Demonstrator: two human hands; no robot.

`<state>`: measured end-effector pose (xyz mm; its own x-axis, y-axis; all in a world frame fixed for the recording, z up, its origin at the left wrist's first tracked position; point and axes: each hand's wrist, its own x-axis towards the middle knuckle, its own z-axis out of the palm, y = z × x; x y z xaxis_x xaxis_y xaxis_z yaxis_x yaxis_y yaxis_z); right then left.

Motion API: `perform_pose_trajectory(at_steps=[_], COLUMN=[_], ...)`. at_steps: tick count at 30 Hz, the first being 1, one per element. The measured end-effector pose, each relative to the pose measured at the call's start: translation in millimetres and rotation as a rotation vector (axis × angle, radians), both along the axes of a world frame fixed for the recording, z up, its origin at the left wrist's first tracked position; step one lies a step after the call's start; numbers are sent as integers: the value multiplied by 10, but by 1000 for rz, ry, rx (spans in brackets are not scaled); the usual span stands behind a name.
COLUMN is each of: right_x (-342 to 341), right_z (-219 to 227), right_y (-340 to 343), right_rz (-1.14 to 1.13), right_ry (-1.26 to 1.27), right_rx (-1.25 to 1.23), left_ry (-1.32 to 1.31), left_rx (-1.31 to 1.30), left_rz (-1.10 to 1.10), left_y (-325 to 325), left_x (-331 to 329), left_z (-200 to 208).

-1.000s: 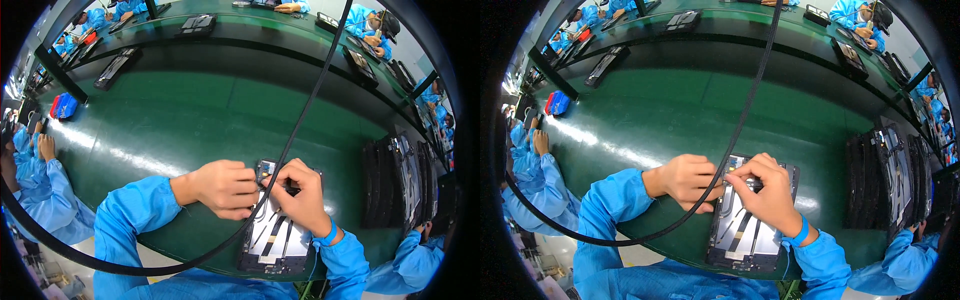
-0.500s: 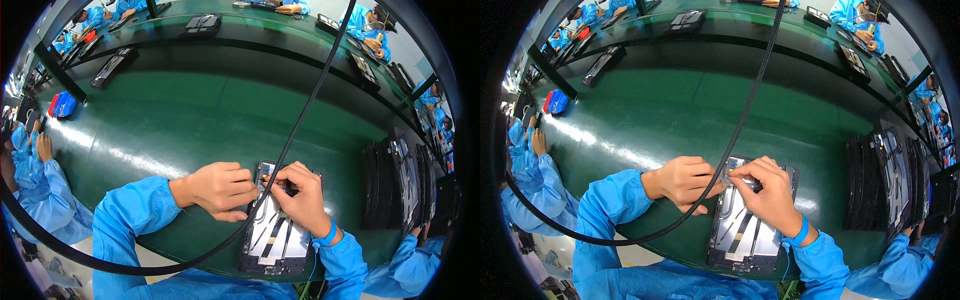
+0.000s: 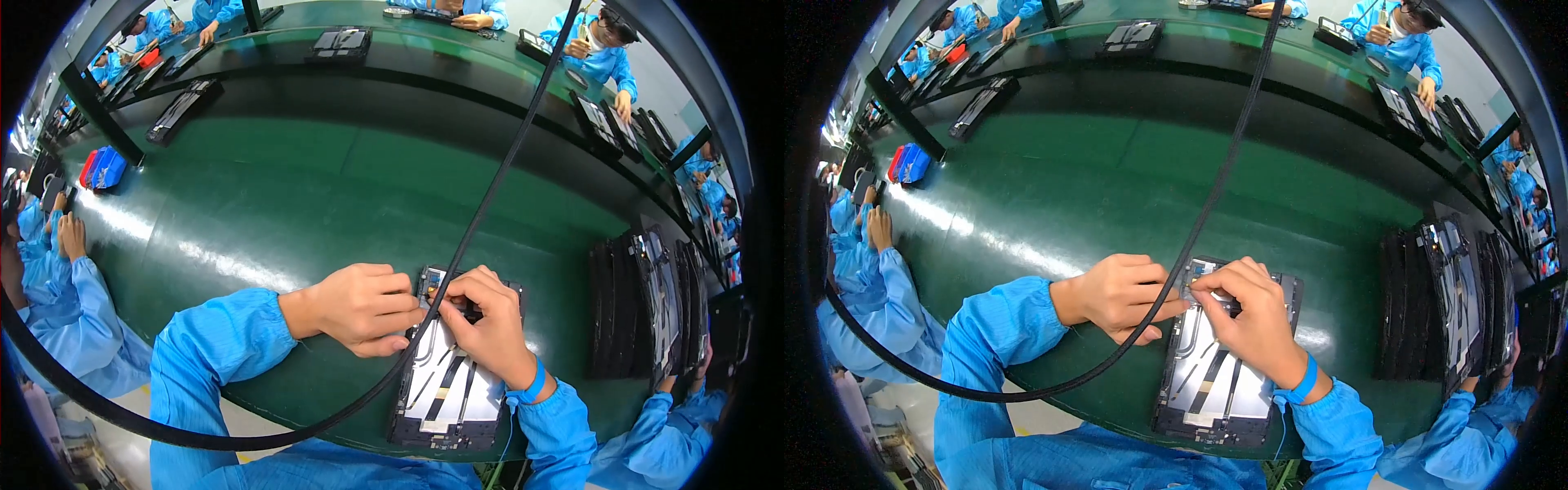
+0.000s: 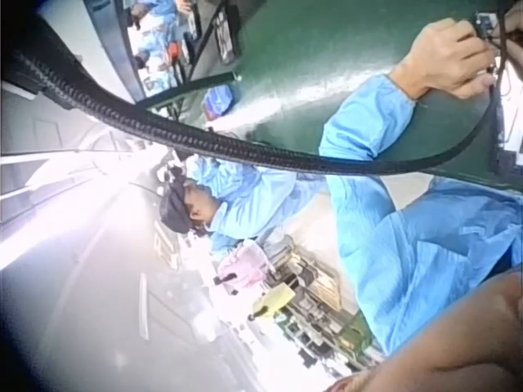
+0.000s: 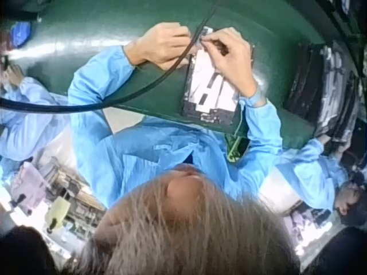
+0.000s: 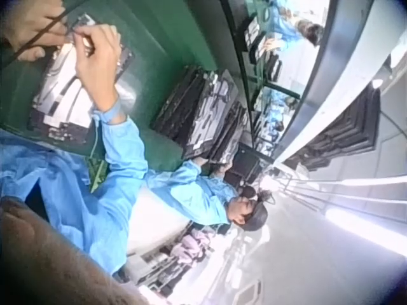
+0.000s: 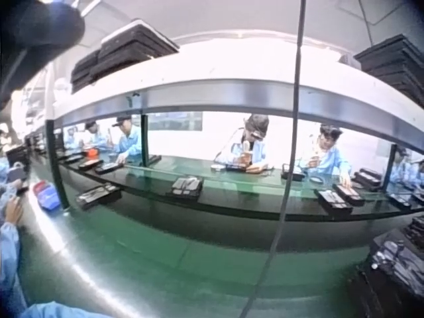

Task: The person assembles internal components of tablets by hand, connecting ribbon cables to circuit boards and securing them within the tablet casing.

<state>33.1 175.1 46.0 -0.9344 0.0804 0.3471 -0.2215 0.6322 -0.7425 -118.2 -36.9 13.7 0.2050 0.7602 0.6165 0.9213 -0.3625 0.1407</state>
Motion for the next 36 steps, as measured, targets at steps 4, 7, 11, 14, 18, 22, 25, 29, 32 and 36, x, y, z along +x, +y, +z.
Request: perform_pose_trajectory(at_steps=[4,7,11,14,18,22,25,29,32,36], right_x=[2,-4,-4,-1,-9,-6,-3,-5,2,4], right_z=[-19,-4,-15,-22,-28,-33,-27,-28,-31,-20], right_y=[7,1,8,10,9,3,5,-8,-1,11], right_rz=[-5,8,8,8,17,8,9,11,6,8], right_ry=[-1,13,9,15,18,11,12,21,16,8], right_rx=[-4,6,6,4,11,8,19,11,14,29], left_ry=[76,-37,-34,-18,-22,-80,-120,-102,-89,-48], left_rx=[-12,-9,-4,-7,-63,-34,6,-13,-10,10], left_rz=[9,-10,-9,-13,-26,-41,-42,-60,-56,-54], left_y=[-3,35,58,64,60,85,99,72,80,108], left_x=[-27,-42,-46,-53,-84,-68,-78,-80,-79,-80], left_z=[-33,18,0,12,1,24,-7,36,29,45])
